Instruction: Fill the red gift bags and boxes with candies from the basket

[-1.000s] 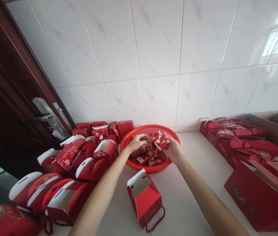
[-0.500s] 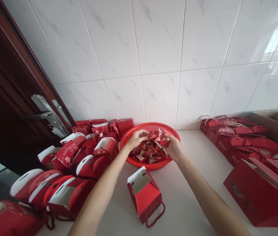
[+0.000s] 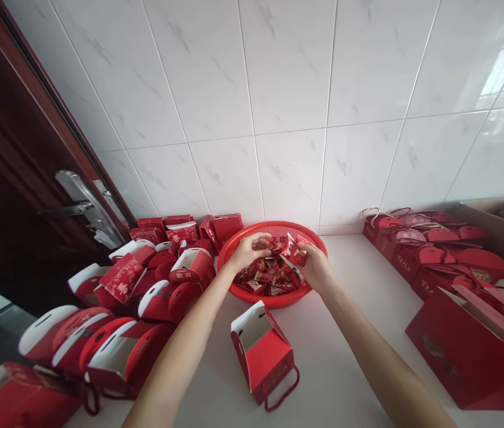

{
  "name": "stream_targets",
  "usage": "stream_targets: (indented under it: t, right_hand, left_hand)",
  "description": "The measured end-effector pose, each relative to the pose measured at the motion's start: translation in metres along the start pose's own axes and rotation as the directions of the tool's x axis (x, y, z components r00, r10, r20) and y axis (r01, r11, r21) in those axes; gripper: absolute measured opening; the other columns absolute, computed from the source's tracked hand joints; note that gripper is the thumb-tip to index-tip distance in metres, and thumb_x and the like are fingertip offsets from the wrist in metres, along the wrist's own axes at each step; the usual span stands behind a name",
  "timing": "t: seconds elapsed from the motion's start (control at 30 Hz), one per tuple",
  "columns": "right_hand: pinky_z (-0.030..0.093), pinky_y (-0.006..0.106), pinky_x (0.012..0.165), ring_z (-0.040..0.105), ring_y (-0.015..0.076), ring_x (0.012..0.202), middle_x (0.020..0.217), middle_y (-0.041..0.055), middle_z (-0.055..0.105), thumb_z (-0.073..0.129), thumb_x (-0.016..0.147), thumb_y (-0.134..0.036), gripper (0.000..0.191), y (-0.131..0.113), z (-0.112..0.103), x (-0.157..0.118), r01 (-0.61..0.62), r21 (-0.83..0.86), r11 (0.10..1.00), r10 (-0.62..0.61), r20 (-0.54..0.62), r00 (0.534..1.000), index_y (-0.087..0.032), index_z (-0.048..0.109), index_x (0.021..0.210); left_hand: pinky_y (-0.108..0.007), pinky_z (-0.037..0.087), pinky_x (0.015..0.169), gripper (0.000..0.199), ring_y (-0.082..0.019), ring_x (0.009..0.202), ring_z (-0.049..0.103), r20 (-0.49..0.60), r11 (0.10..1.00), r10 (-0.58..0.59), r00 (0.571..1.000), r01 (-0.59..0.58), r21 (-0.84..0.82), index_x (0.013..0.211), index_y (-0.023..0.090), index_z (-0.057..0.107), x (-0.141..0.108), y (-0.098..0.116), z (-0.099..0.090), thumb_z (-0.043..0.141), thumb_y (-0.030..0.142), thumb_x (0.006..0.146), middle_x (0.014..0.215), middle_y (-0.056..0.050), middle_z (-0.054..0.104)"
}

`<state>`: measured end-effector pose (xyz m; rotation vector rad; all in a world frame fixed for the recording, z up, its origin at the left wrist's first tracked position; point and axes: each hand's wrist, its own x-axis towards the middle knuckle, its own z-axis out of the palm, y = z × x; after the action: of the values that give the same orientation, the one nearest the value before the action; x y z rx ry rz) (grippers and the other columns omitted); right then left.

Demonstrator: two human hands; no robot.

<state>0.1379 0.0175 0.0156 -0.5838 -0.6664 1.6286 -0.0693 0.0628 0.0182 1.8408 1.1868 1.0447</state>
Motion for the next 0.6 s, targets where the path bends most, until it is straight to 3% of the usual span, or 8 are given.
stream_targets:
  t: [0.37, 0.47, 0.6]
  right_hand:
    - [0.058, 0.030, 0.065, 0.069, 0.0195, 0.074, 0.077, 0.0046, 0.073, 0.069, 0.072, -0.013, 0.005, -0.0040, 0.0071, -0.0045, -0.007, 0.020, 1.000, 0.008, -0.052, 0.999, -0.018, 0.067, 0.073]
    - [0.057, 0.029, 0.062, 0.068, 0.0186, 0.071, 0.074, 0.0030, 0.072, 0.071, 0.070, -0.014, 0.007, -0.0036, 0.0061, -0.0040, -0.008, 0.018, 1.000, 0.009, -0.043, 0.999, -0.019, 0.065, 0.071]
    - [0.057, 0.029, 0.063, 0.068, 0.0190, 0.072, 0.074, 0.0020, 0.071, 0.074, 0.069, -0.017, 0.010, -0.0023, 0.0037, -0.0027, -0.002, 0.011, 1.000, 0.002, -0.008, 1.000, -0.020, 0.064, 0.072]
  left_hand:
    - [-0.028, 0.052, 0.086, 0.019, -0.019, 0.090, 0.067, -0.042, 0.963, -0.036, 0.998, 0.045, 0.266, 0.074, 0.016, 0.072, 0.0025, -0.0021, -0.0009, 0.055, 0.009, 0.068, 0.089, -0.004, 0.074]
    - [-0.026, 0.050, 0.087, 0.020, -0.018, 0.090, 0.067, 0.052, 0.951, -0.070, 0.996, 0.051, 0.306, 0.064, 0.016, 0.070, 0.0004, -0.0007, 0.0010, 0.053, 0.006, 0.066, 0.090, -0.004, 0.074]
    - [-0.025, 0.051, 0.075, 0.025, -0.017, 0.078, 0.067, 0.232, 0.932, -0.170, 0.958, 0.080, 0.352, 0.071, 0.017, 0.075, -0.0032, 0.0031, 0.0048, 0.054, 0.006, 0.066, 0.081, -0.002, 0.075]
